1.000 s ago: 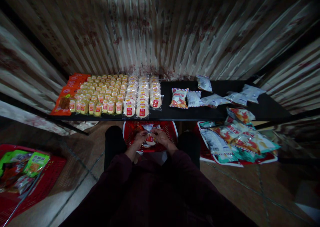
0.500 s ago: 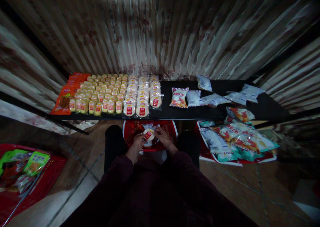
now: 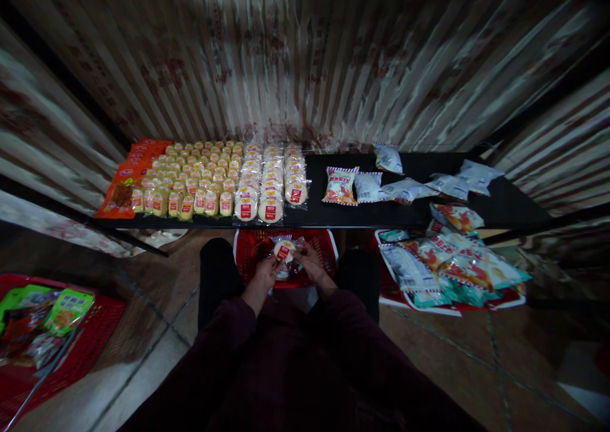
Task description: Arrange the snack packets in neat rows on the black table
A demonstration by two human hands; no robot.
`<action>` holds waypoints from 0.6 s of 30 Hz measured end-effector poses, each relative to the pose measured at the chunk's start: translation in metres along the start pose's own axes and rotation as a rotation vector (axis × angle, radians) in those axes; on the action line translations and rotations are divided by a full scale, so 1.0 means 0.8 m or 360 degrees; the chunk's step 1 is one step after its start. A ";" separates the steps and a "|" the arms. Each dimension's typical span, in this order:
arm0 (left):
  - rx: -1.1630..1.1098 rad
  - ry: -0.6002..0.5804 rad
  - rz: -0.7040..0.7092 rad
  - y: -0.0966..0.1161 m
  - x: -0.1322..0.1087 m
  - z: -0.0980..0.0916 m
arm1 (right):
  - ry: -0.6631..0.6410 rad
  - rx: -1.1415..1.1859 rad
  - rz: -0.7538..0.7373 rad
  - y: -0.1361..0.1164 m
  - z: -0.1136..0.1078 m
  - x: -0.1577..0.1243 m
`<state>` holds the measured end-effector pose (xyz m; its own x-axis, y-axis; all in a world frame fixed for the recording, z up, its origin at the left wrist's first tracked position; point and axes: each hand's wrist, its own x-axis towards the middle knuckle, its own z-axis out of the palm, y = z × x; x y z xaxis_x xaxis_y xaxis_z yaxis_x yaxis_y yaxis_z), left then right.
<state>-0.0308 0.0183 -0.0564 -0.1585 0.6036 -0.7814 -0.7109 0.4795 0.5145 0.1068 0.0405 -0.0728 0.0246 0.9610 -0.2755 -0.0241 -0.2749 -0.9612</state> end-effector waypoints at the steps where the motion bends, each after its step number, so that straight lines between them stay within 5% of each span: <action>1: 0.0009 -0.0006 -0.0004 0.000 -0.001 0.001 | 0.0028 0.0039 0.0032 0.000 0.001 -0.001; 8: 0.0259 0.0003 0.0038 -0.008 -0.006 0.003 | 0.0123 0.0179 0.0140 0.004 0.010 -0.004; 18: 0.0734 0.0084 0.0561 -0.008 -0.015 0.014 | 0.0091 0.0059 0.0022 0.007 0.005 -0.009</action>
<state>-0.0166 0.0152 -0.0466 -0.3740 0.7501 -0.5454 -0.2390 0.4902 0.8382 0.1025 0.0320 -0.0763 0.0808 0.9535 -0.2902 -0.0616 -0.2858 -0.9563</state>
